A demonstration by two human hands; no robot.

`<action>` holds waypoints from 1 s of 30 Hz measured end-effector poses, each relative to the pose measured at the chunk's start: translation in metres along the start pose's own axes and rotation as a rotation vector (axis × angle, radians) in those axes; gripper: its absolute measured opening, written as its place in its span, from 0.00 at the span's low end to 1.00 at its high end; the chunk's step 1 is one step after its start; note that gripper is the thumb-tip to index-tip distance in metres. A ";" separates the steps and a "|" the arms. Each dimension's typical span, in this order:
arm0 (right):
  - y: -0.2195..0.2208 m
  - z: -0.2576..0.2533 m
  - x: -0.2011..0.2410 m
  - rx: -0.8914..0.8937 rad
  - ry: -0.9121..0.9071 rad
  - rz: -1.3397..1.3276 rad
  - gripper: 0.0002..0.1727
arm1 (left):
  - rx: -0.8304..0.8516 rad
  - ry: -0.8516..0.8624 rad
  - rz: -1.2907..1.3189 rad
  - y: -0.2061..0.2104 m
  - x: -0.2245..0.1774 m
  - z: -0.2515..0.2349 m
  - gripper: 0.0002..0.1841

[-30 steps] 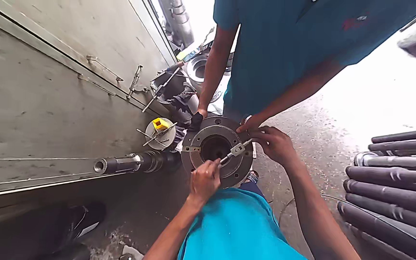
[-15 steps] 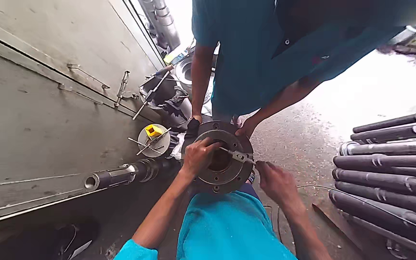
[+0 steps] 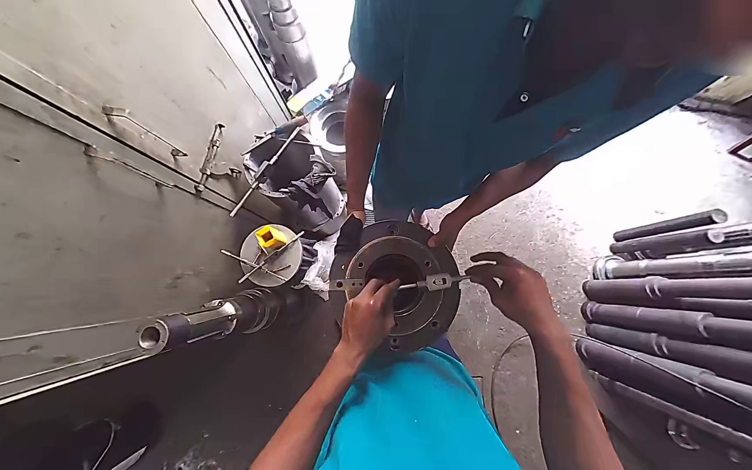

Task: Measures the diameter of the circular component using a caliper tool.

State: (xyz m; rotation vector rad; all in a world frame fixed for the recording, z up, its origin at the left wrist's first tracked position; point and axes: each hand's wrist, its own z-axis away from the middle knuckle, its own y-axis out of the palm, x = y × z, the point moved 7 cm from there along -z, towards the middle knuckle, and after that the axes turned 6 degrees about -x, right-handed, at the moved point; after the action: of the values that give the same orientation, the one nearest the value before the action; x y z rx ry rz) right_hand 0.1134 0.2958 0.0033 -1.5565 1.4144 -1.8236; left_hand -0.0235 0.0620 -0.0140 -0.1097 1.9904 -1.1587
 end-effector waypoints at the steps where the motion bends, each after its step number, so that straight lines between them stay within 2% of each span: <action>1: -0.001 -0.009 -0.001 -0.012 -0.037 0.003 0.08 | -0.022 -0.020 0.024 -0.001 -0.003 0.007 0.12; 4: 0.001 -0.022 -0.002 -0.039 -0.110 0.028 0.09 | -0.033 -0.034 0.105 0.000 -0.007 0.018 0.12; 6: 0.004 -0.019 -0.003 -0.021 -0.101 0.037 0.10 | -0.023 -0.102 0.190 0.000 -0.001 0.019 0.12; 7: 0.003 -0.016 -0.003 -0.002 -0.075 0.044 0.10 | -0.004 -0.194 0.260 0.002 0.004 0.017 0.11; 10: 0.001 0.010 0.004 0.101 0.079 0.083 0.14 | 0.051 -0.674 0.683 0.015 0.017 0.001 0.10; 12: 0.006 0.035 0.013 0.224 0.184 0.102 0.17 | 0.035 -0.848 0.940 0.028 0.017 -0.019 0.12; 15: 0.023 0.065 0.051 0.276 0.293 0.177 0.19 | 0.122 -0.804 0.963 0.048 0.010 -0.054 0.13; 18: 0.044 0.081 0.098 0.042 0.346 0.357 0.20 | 0.305 -0.636 0.855 0.062 -0.003 -0.082 0.13; 21: 0.066 0.085 0.129 -0.179 0.430 0.413 0.23 | 0.497 -0.503 0.733 0.067 -0.019 -0.101 0.14; 23: 0.065 0.087 0.125 -0.242 0.476 0.353 0.21 | 0.583 -0.461 0.684 0.063 -0.020 -0.108 0.14; 24: 0.061 0.089 0.116 -0.212 0.483 0.287 0.20 | 0.601 -0.452 0.686 0.059 -0.014 -0.107 0.13; 27: 0.041 0.091 0.076 -0.100 0.527 0.141 0.18 | 0.555 -0.496 0.736 0.046 0.013 -0.092 0.12; 30: 0.018 0.071 0.033 -0.150 0.495 0.144 0.15 | 0.463 -0.638 0.771 0.029 0.029 -0.054 0.11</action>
State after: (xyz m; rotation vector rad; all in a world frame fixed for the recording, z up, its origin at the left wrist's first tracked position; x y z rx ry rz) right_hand 0.1593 0.2300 -0.0021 -1.0636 1.8609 -2.1454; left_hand -0.0709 0.1034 -0.0403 0.4391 1.0095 -0.8762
